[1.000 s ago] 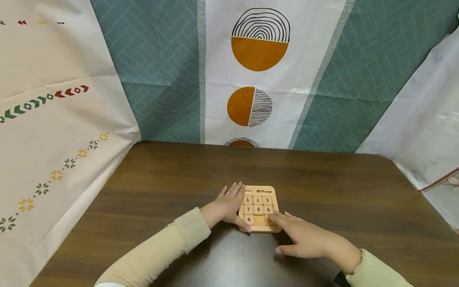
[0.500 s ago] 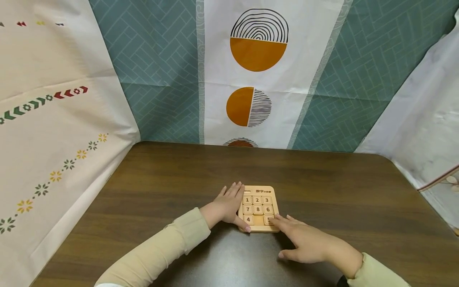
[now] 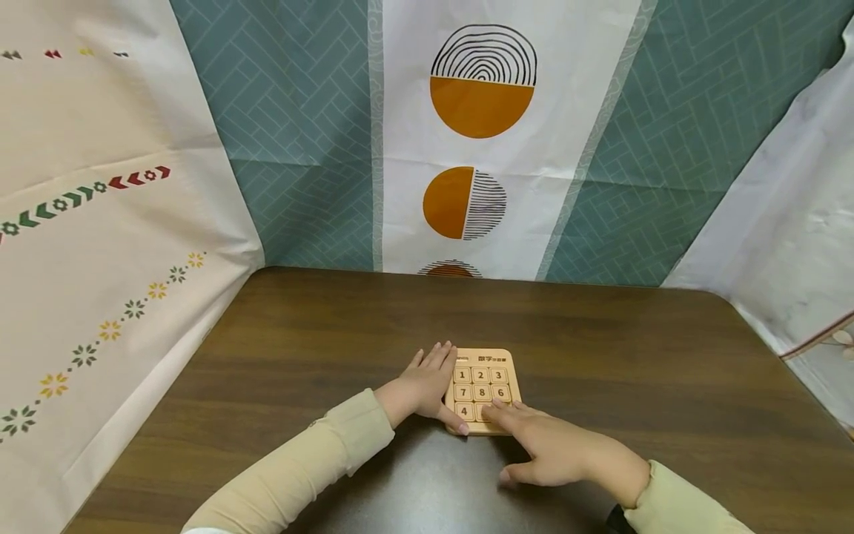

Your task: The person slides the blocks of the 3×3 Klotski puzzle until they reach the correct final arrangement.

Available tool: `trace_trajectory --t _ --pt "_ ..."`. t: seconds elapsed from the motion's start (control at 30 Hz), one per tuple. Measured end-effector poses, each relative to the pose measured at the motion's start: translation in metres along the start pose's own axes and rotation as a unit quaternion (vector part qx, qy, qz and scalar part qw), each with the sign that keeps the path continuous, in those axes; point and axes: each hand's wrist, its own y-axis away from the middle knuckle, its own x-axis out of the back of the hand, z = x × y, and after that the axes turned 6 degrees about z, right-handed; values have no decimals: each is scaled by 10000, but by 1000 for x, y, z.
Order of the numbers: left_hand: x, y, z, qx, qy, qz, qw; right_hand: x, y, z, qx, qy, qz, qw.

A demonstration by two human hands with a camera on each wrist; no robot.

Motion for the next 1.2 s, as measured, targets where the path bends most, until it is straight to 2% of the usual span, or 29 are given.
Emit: trace_trajectory --t 0.37,0.6,0.73,1.2 --pt "2 2 1 16 45 -23 10000 -2 -1 3 -55 41 -62 10000" --pt "1 2 2 -15 38 16 10000 -3 0 -2 124 286 54 9995" --pt "1 1 1 -12 41 19 10000 -3 1 -1 15 306 -2 9995" --pt "0 2 1 3 119 -103 9999 4 18 16 -175 119 14 9998"
